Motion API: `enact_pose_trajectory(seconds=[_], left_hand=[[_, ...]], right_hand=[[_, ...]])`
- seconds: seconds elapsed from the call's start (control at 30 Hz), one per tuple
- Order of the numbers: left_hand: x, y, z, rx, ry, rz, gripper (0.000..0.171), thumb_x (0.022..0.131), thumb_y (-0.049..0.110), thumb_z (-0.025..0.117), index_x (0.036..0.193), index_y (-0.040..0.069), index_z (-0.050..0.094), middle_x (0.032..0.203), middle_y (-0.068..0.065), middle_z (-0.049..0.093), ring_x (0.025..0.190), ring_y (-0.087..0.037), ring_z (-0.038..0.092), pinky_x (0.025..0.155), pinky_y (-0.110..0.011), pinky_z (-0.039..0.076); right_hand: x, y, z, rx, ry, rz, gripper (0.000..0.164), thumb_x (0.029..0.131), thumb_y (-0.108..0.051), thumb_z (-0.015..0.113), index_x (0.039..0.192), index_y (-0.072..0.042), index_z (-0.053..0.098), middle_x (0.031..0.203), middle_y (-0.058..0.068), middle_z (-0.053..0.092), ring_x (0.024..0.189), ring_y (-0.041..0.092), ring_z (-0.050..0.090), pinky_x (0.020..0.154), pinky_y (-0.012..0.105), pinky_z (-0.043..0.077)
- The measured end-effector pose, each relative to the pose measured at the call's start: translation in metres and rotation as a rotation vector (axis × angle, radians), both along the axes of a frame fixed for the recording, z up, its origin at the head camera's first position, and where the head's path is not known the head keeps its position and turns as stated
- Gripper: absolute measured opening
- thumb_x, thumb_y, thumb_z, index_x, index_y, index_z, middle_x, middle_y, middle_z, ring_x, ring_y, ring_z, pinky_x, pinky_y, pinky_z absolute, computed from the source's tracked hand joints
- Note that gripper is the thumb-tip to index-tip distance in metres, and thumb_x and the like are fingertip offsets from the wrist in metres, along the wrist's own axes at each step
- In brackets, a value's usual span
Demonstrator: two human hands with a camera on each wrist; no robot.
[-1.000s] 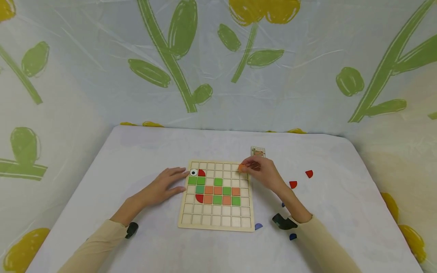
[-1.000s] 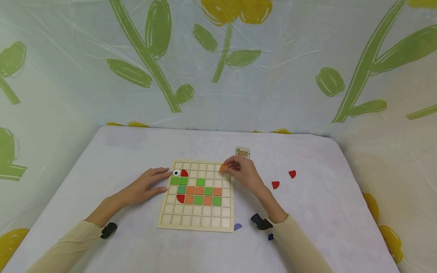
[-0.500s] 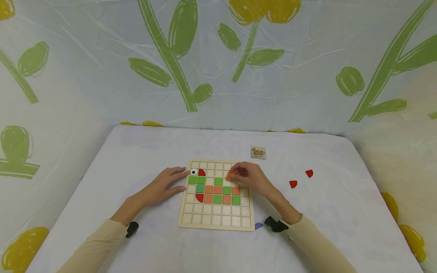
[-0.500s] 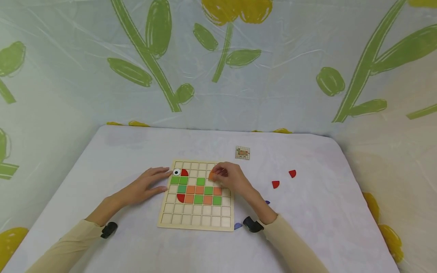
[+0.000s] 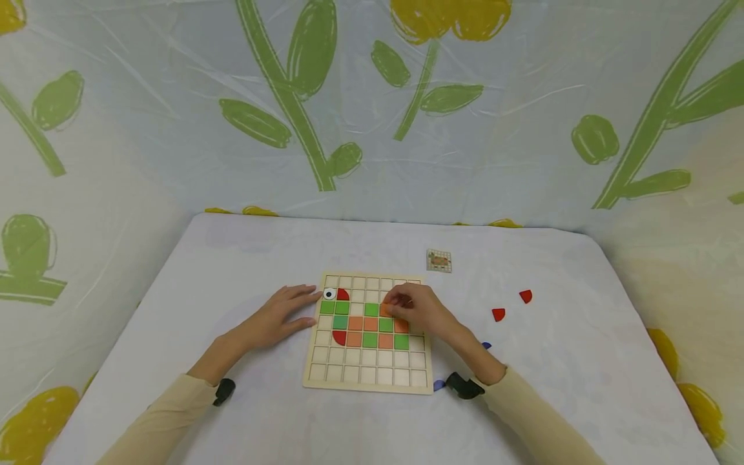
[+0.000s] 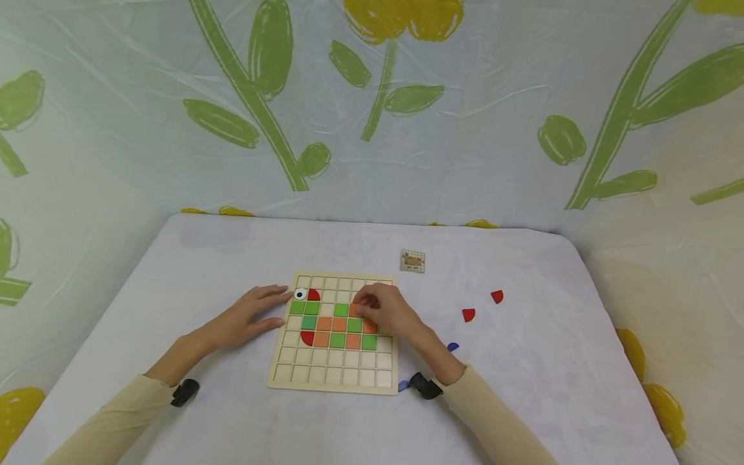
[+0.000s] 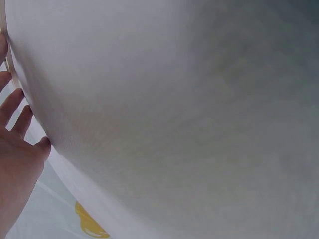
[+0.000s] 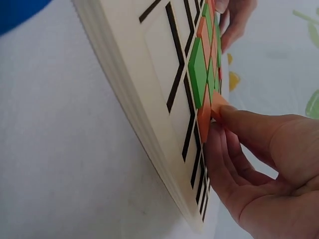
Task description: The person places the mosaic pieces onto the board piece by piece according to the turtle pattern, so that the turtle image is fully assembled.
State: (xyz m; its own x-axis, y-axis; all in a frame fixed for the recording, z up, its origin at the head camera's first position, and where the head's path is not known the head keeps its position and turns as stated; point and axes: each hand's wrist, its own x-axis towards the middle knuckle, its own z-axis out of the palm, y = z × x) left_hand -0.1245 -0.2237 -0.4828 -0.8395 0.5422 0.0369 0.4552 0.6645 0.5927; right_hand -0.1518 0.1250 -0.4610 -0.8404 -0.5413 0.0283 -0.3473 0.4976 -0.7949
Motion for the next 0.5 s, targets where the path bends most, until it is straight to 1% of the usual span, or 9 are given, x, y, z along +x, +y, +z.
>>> enact_pose_trajectory(seconds=[0.13,0.3,0.43,0.5], left_hand=[[-0.0002,0.0007,0.0007,0.000,-0.006,0.002,0.059,0.099,0.025,0.072,0.151,0.009,0.052,0.158,-0.016,0.044,0.146,-0.038,0.036,0.117,-0.059,0.031],[-0.0011,0.0005,0.0000,-0.004,-0.003,0.001,0.059,0.099,0.027,0.071,0.152,0.010,0.052,0.159,-0.015,0.043,0.147,-0.038,0.035,0.117,-0.058,0.031],[-0.0006,-0.0003,0.0002,0.006,0.003,-0.001,0.059,0.098,0.025,0.072,0.151,0.008,0.053,0.158,-0.016,0.044,0.146,-0.039,0.037,0.116,-0.059,0.031],[-0.0004,-0.0003,0.0005,0.009,0.005,-0.002,0.059,0.098,0.025,0.072,0.151,0.008,0.053,0.157,-0.017,0.045,0.145,-0.039,0.037,0.116,-0.059,0.031]], right_hand=[[0.0006,-0.0010,0.0009,0.027,0.014,0.002,0.008,0.098,-0.009,0.072,0.104,-0.006,0.076,0.092,-0.001,0.068,0.085,0.013,0.063,0.080,0.029,0.056],[-0.0001,0.0009,0.0017,0.019,0.062,0.030,0.012,0.097,-0.004,0.071,0.106,-0.002,0.078,0.097,0.004,0.071,0.089,0.017,0.065,0.080,0.028,0.057],[-0.0003,0.0001,0.0019,0.024,0.088,0.039,0.010,0.096,-0.001,0.071,0.104,-0.001,0.077,0.096,0.006,0.071,0.089,0.018,0.065,0.079,0.029,0.057],[0.0003,0.0006,0.0020,0.028,0.077,0.032,0.009,0.097,-0.002,0.070,0.104,-0.001,0.076,0.095,0.005,0.071,0.088,0.017,0.065,0.080,0.030,0.057]])
